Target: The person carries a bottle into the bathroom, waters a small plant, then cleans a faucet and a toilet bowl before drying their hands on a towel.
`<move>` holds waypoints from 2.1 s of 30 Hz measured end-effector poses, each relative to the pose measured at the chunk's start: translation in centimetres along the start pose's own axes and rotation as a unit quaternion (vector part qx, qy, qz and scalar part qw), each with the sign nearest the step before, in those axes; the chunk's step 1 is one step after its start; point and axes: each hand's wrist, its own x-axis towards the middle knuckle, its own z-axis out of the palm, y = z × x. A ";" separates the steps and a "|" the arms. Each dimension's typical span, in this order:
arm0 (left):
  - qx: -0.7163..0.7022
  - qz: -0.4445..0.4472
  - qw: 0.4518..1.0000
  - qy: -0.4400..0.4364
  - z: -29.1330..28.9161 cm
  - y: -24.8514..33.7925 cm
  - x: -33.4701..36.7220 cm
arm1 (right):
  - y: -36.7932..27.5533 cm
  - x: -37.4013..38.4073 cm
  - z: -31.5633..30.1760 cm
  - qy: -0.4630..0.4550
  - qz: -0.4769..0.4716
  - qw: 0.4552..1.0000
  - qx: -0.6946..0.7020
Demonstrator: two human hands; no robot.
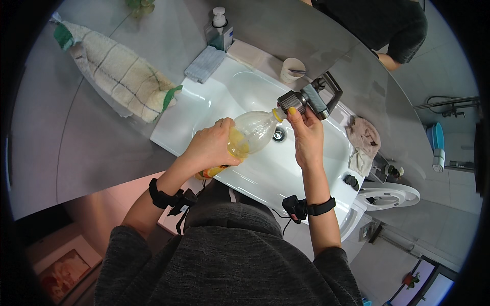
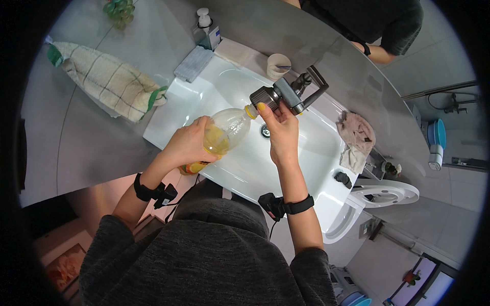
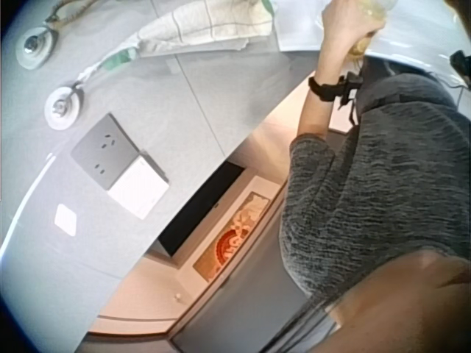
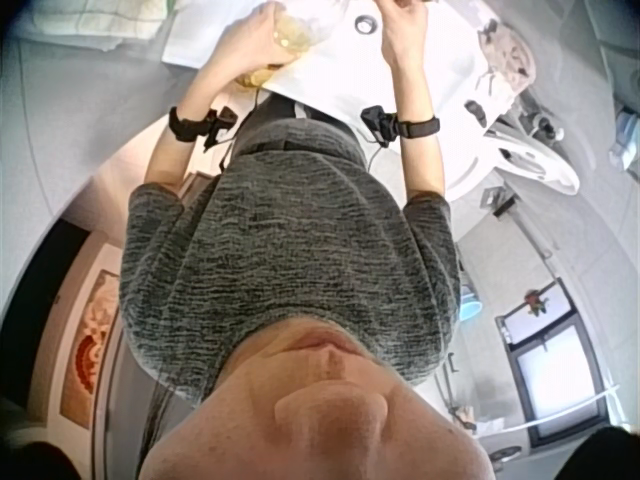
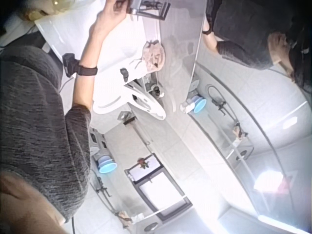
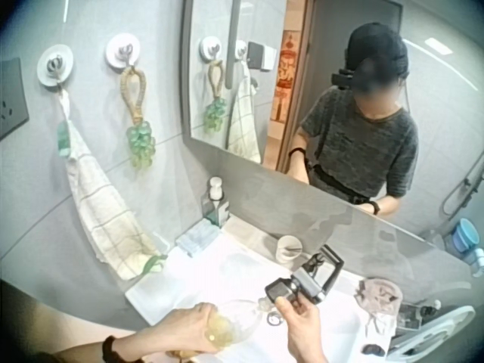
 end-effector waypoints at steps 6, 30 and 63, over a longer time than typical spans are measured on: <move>-0.002 -0.006 1.000 -0.008 0.0 0.0 0.1 | 0.4 0.3 -0.2 -0.015 -0.003 1.000 0.007; -0.019 0.013 1.000 0.015 1.4 -0.7 0.8 | 0.2 -0.1 -0.1 0.001 -0.009 1.000 -0.028; -0.020 0.000 1.000 0.003 1.2 -0.5 0.7 | 2.8 -1.1 -4.5 0.074 0.003 0.997 0.006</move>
